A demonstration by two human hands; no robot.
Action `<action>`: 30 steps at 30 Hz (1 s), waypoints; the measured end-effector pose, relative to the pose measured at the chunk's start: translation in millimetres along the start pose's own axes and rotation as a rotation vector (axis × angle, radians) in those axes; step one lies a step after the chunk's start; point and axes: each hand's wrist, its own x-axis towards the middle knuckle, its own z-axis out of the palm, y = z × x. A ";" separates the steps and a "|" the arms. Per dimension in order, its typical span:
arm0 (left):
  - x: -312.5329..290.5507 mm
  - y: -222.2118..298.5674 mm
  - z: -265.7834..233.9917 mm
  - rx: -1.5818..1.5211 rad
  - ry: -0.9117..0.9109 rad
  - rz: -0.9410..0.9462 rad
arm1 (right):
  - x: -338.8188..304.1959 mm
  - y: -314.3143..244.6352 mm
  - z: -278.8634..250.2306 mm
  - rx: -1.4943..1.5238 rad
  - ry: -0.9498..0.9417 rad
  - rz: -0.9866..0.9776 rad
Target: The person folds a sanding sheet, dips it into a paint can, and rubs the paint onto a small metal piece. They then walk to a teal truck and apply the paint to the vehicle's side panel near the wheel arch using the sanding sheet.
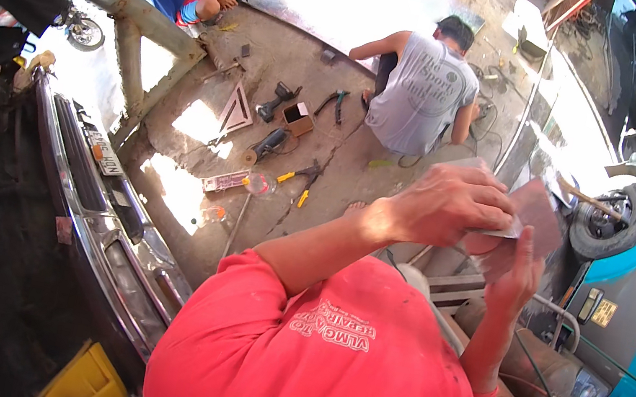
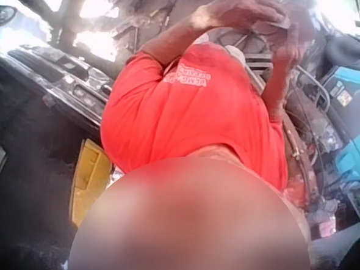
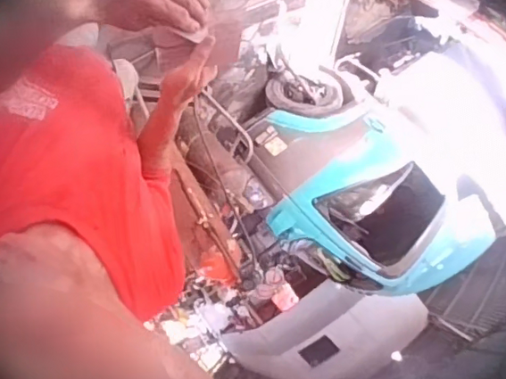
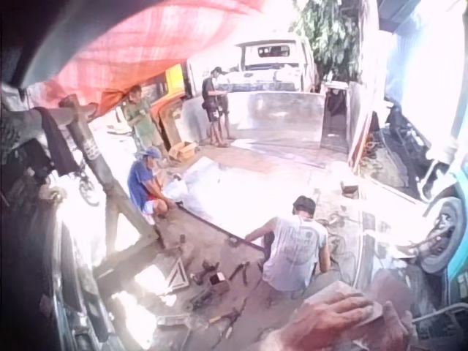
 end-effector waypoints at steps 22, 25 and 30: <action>91.3 9.6 77.3 -0.329 -0.133 0.331 | -47.2 28.2 -104.3 1.492 0.029 0.070; 75.7 12.5 104.2 -0.247 -0.452 0.334 | -69.9 28.6 -140.5 0.988 0.414 -0.021; 97.2 49.0 148.6 -0.422 -0.436 0.425 | -69.6 17.0 -194.0 0.702 0.715 0.022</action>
